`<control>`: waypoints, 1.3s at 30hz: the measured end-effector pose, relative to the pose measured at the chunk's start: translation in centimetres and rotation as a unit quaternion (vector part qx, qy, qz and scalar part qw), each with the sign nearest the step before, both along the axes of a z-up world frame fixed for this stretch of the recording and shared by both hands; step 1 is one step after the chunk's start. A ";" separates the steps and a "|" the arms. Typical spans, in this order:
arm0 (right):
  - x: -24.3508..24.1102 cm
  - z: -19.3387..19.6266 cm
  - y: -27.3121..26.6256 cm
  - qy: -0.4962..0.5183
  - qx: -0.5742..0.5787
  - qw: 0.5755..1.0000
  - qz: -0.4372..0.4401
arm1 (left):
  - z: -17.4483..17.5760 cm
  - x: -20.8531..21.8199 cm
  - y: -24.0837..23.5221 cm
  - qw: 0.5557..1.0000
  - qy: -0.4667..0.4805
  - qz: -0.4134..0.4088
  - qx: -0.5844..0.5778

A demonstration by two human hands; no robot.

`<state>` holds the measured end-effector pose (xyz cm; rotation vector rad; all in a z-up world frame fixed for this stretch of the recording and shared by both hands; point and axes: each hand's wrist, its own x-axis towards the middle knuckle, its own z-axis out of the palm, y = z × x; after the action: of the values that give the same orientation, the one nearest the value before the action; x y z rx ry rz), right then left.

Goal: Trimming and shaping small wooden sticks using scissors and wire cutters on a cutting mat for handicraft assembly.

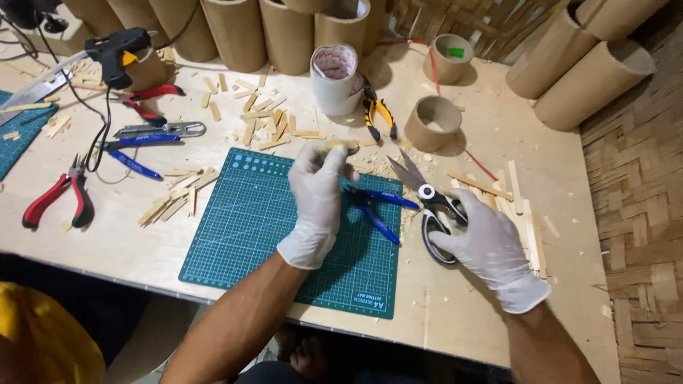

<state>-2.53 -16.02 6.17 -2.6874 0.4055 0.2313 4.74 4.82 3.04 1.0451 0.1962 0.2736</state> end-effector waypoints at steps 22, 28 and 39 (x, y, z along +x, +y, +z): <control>3.3 -0.1 7.0 0.052 -0.056 0.979 0.187 | -1.5 1.0 1.2 1.000 0.015 -0.011 -0.026; 2.1 0.2 5.3 -0.181 0.038 0.980 0.070 | -2.4 1.1 1.0 0.997 0.003 -0.019 -0.074; 1.7 -0.8 4.3 -0.431 -0.021 0.876 0.215 | -3.7 1.2 -0.2 0.985 0.023 -0.102 -0.140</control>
<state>-0.78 -11.73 5.36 -2.5556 -0.4636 -0.8410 5.89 4.66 -0.65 0.7854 0.1625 0.0347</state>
